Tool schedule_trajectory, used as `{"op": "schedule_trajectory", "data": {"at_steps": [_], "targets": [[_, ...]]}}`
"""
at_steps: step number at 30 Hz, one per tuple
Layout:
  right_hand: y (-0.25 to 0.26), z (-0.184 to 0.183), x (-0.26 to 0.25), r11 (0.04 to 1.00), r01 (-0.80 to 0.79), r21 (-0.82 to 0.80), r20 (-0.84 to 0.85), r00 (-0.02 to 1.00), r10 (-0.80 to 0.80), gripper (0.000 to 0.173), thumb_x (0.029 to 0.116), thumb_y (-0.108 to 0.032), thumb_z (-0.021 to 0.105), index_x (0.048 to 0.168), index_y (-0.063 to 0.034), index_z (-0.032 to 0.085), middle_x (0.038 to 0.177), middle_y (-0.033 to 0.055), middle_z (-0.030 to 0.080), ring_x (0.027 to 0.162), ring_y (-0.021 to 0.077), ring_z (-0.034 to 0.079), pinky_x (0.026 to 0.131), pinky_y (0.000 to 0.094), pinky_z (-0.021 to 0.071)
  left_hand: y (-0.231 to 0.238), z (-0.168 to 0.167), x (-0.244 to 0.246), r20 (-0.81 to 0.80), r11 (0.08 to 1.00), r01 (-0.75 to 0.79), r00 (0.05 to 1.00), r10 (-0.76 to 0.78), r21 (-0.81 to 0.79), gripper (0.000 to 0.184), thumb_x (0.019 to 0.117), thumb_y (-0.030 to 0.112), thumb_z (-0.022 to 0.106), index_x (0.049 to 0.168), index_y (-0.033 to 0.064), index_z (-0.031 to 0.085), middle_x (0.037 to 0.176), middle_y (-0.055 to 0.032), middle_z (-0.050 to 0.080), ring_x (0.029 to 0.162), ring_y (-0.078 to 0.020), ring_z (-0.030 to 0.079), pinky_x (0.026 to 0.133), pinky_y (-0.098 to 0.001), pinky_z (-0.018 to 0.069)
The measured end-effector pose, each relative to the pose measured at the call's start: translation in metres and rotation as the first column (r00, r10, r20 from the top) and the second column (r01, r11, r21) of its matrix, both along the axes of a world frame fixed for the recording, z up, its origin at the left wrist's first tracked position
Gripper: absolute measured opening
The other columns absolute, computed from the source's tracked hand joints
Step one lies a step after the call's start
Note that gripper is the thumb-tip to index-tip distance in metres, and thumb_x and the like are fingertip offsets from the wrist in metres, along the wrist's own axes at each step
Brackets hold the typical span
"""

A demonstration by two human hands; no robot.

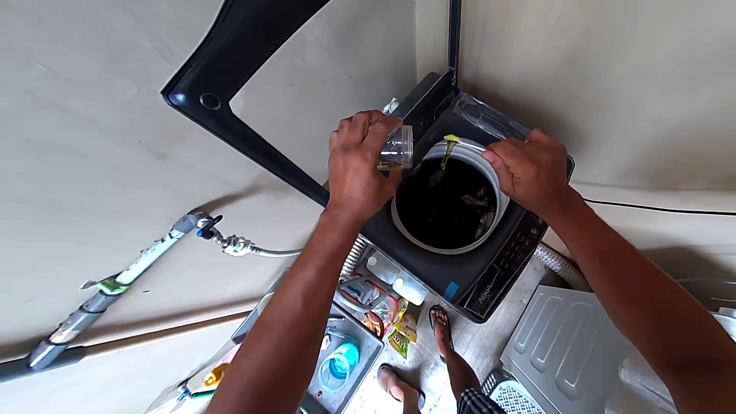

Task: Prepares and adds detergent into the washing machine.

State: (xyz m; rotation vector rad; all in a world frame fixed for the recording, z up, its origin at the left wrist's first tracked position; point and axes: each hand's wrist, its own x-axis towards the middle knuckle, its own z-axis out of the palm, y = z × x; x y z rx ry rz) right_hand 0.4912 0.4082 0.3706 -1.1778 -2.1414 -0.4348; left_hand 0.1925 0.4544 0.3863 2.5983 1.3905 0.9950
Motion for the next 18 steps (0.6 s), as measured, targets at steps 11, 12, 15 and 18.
{"op": "schedule_trajectory", "data": {"at_steps": [11,12,15,18], "targets": [[-0.014,0.002,0.02,0.998,-0.04,-0.052,-0.069,0.997,0.036,0.032,0.1077,-0.021,0.051,0.094,-0.0012,0.072,0.075,0.0144,0.069,0.061,0.0273,0.061,0.062,0.0427,0.0437,0.002,0.001,0.008,0.042,0.998,0.054,0.998,-0.053,-0.017,0.063,0.0703,0.02,0.083,0.131,0.0177,0.066,0.134,-0.0086,0.063,0.125,-0.0317,0.056,0.102,-0.0506,0.044],[-0.015,0.001,0.021,0.993,-0.073,-0.092,-0.148,0.987,0.059,0.032,0.108,-0.02,0.05,0.096,-0.0005,0.072,0.076,0.0143,0.07,0.064,0.0256,0.062,0.062,0.0412,0.0453,0.003,0.0,0.008,0.066,0.997,0.078,0.995,-0.076,-0.026,0.063,0.0711,0.021,0.084,0.131,0.0171,0.066,0.134,-0.0085,0.063,0.125,-0.0308,0.056,0.104,-0.0494,0.0443],[-0.01,-0.004,0.008,0.964,-0.207,-0.17,-0.446,0.888,0.112,0.034,0.1085,-0.016,0.046,0.096,0.0021,0.071,0.07,0.0084,0.064,0.061,0.013,0.06,0.057,0.0305,0.0511,0.006,-0.001,0.012,0.141,0.981,0.176,0.976,-0.164,-0.076,0.066,0.0705,0.018,0.086,0.133,0.0152,0.066,0.137,-0.0087,0.061,0.127,-0.0277,0.055,0.108,-0.0439,0.0452],[0.01,-0.019,-0.017,0.938,-0.293,-0.184,-0.574,0.807,0.139,0.032,0.1083,-0.015,0.047,0.095,0.0025,0.071,0.066,0.0052,0.06,0.057,0.0097,0.057,0.055,0.0285,0.0502,0.005,0.0,0.022,0.177,0.961,0.259,0.955,-0.239,-0.098,0.066,0.0698,0.015,0.087,0.133,0.0144,0.067,0.136,-0.008,0.061,0.126,-0.0253,0.056,0.107,-0.0418,0.047]]}}
